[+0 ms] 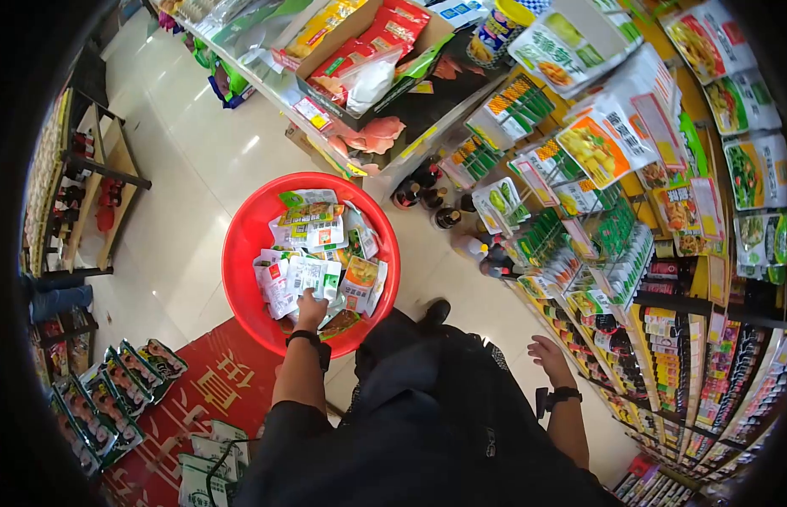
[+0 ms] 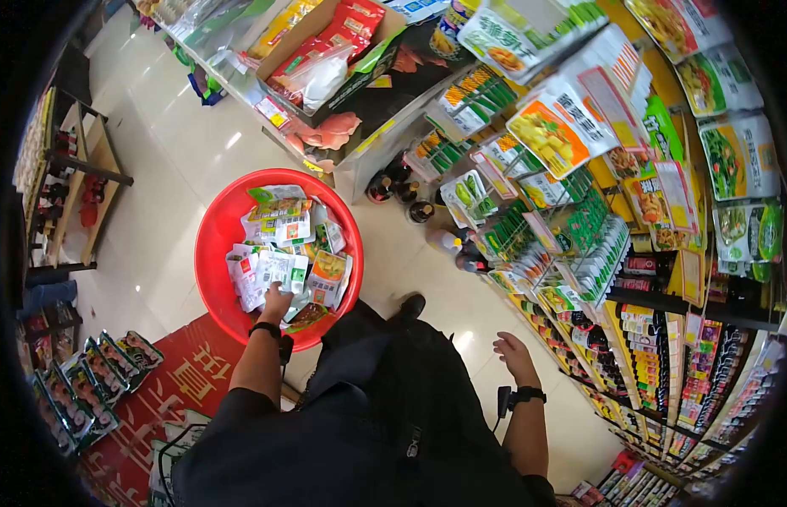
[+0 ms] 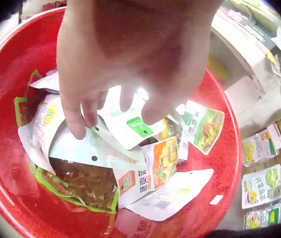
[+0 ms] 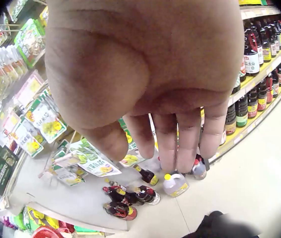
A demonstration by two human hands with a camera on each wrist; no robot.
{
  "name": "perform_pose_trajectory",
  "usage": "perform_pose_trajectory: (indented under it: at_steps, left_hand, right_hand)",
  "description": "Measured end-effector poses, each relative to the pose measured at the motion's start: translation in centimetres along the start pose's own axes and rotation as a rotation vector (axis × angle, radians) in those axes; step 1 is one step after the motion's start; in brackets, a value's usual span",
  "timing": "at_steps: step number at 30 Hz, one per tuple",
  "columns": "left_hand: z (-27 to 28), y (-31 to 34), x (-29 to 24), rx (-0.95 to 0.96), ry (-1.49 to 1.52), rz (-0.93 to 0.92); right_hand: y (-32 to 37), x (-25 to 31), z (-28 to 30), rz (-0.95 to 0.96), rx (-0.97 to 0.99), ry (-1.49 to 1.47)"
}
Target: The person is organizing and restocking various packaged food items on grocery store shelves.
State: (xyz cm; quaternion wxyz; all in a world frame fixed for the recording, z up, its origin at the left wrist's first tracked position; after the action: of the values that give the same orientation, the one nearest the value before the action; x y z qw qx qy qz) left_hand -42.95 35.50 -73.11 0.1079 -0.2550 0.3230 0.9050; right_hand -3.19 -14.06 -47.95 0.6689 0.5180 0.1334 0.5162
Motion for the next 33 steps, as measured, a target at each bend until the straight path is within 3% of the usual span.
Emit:
perform_pose_trajectory:
  at_steps: [2,7,10,15,21,24,28,31,33]
  left_hand:
    - [0.1,-0.7,1.9,-0.001,0.088,0.165]
    - [-0.4,-2.0,1.4,-0.005,0.036,0.081]
    - [-3.0,-2.6,1.5,0.112,0.728,0.233]
    - [-5.3,-2.4,-1.1,0.252,0.985,0.226]
    - [-5.5,-2.2,-0.4,0.05,1.223,0.389]
    - [-3.7,-3.2,0.4,-0.206,1.428,0.265]
    - [1.6,-3.6,-0.4,-0.413,1.3,0.158]
    - [5.4,-5.6,1.6,-0.542,0.756,-0.034]
    - [9.6,-4.4,-1.8,-0.554,0.446,-0.065]
  right_hand:
    - [0.6,1.1,-0.3,0.01,-0.004,0.048]
    - [1.5,1.4,-1.4,-0.021,0.019,0.143]
    - [1.8,0.5,-1.8,-0.056,0.046,0.177]
    - [1.6,0.7,-2.2,-0.066,0.065,0.228]
    - [2.3,3.5,-2.8,0.031,0.054,0.25]
    - [2.4,3.8,-3.3,0.046,0.062,0.22]
    - [2.3,2.4,-3.8,0.012,0.092,0.226]
    - [2.2,1.4,-4.1,0.015,0.11,0.242]
    - [2.2,0.8,-4.3,0.003,0.117,0.237]
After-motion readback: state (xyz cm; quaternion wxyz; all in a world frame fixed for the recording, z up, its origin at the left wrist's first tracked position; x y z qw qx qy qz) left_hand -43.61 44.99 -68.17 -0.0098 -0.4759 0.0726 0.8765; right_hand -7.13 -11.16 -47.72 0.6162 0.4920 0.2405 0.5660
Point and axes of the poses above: each hand's wrist, its own y-axis away from the middle knuckle, its own z-axis out of the back of the hand, x = y × z, the point moved 10 cm from there along -y, towards the middle knuckle, and after that the axes turned 8 degrees about -z, right-handed, at the moved point
